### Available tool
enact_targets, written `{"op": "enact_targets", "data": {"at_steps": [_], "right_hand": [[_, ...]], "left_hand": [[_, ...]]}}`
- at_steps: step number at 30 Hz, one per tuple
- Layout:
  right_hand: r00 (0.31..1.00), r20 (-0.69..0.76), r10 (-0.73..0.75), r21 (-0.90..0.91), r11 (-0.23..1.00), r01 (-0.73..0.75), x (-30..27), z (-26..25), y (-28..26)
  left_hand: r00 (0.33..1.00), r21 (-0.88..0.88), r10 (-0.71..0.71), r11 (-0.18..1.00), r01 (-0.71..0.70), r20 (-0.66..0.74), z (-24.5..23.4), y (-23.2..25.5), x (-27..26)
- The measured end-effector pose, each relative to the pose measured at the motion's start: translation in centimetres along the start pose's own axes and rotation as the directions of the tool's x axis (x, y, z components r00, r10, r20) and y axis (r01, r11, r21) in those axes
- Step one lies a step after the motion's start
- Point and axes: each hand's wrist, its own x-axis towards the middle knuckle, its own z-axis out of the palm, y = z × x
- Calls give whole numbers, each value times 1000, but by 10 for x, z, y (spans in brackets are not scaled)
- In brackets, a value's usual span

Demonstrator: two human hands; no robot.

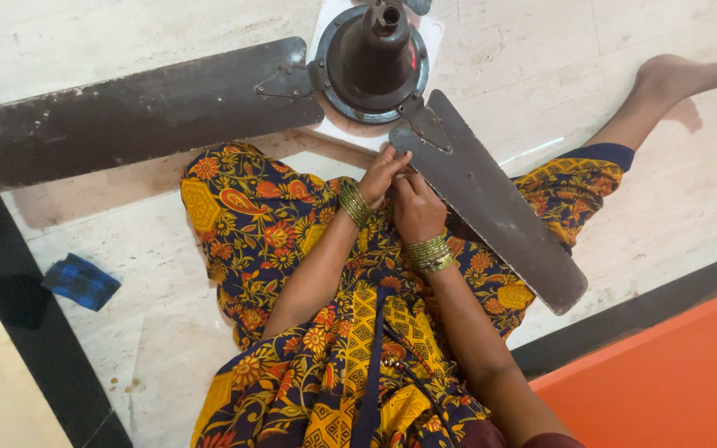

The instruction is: The person sits on the floor and uses a screwdriver to tighten screws on the central hub of a ceiling fan lying on the floor. They rotate the fan blades to access different screw locations and continue tightening them.

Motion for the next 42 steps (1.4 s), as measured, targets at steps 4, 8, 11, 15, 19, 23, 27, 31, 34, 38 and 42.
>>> {"op": "enact_targets", "data": {"at_steps": [4, 8, 11, 15, 19, 23, 27, 31, 34, 38, 42], "right_hand": [[999, 14, -30, -30, 999, 30, -4, 3, 3], [1000, -21, -16, -21, 1000, 16, -3, 3, -1], [997, -51, -55, 30, 998, 57, -4, 0, -3], [1000, 10, -27, 43, 999, 26, 0, -4, -4], [997, 70, 31, 158, 987, -42, 1, -16, -8], [971, 161, 176, 304, 927, -218, 8, -33, -5], [994, 12, 113, 369, 923, -109, 36, -48, 14], [995, -8, 100, 459, 885, -85, 73, -39, 28], [995, -13, 97, 414, 907, -83, 97, -21, 32], [995, -5, 97, 334, 938, -90, 115, 2, 38], [1000, -13, 9, 184, 983, -6, 118, 16, 44]], "left_hand": [[1000, -7, -4, 1000, 4, 10, -2, -1, 1], [1000, -13, 4, 1000, -4, -14, 0, -2, 1], [1000, -16, 17, 1000, -17, -1, 1, -3, 0], [998, 19, 56, 998, -56, -8, -2, -6, 3], [991, 56, 111, 993, -107, -69, -5, -17, 7], [982, 212, 85, 976, -48, -169, -7, -27, 11], [944, 451, 320, 856, -253, -78, 1, -18, 10], [974, 82, -116, 988, 134, -193, 17, 0, 0], [974, 72, -109, 989, 126, -198, 26, 6, -1], [980, 115, -48, 991, 71, -195, 25, 2, 0], [982, 100, -37, 993, 56, -186, 19, -8, 3]]}}
